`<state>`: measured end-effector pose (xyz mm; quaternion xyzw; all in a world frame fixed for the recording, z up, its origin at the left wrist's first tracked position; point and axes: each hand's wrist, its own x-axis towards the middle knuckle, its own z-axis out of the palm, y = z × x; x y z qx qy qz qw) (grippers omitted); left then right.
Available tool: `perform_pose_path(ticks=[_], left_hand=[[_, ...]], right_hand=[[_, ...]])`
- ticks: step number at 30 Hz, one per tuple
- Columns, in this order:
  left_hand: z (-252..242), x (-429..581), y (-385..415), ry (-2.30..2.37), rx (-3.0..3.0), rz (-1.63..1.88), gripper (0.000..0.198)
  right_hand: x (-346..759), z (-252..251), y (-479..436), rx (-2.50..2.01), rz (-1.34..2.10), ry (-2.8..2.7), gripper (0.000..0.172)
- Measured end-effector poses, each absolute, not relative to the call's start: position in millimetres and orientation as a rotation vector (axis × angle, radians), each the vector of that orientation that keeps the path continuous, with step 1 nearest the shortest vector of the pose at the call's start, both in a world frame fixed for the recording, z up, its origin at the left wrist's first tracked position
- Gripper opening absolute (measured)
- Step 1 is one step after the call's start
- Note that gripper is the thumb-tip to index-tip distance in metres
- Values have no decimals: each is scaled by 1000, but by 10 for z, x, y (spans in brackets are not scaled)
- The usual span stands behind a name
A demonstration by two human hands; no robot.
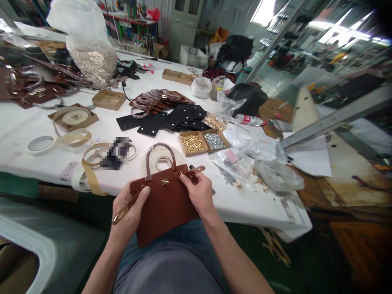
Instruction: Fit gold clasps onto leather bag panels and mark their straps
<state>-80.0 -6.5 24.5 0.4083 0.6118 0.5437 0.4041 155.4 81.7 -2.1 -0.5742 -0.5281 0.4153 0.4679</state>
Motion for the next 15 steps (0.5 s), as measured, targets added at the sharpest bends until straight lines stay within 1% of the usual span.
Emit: perform_pose_path(ticks=[4, 6, 8, 12, 13, 15], left_hand=[[293, -783, -81, 1555, 1009, 1383, 42], [329, -783, -88, 1581, 997, 1372, 43], [352, -789, -93, 1624, 978, 1360, 43], [317, -819, -103, 1572, 798, 1449, 51], [296, -833, -109, 1529, 744, 1477, 52], [259, -867, -123, 1453, 660, 1520, 53]], right_hand=[[1485, 47, 797, -1466, 838, -1384, 22], [1457, 80, 795, -1457, 793, -1434, 19], [1447, 95, 807, -1446, 788, -1493, 19], [1482, 93, 844, -1415, 806, -1603, 30], [1493, 99, 839, -1406, 784, -1625, 36], [1502, 134, 793, -1396, 673, -1658, 53]])
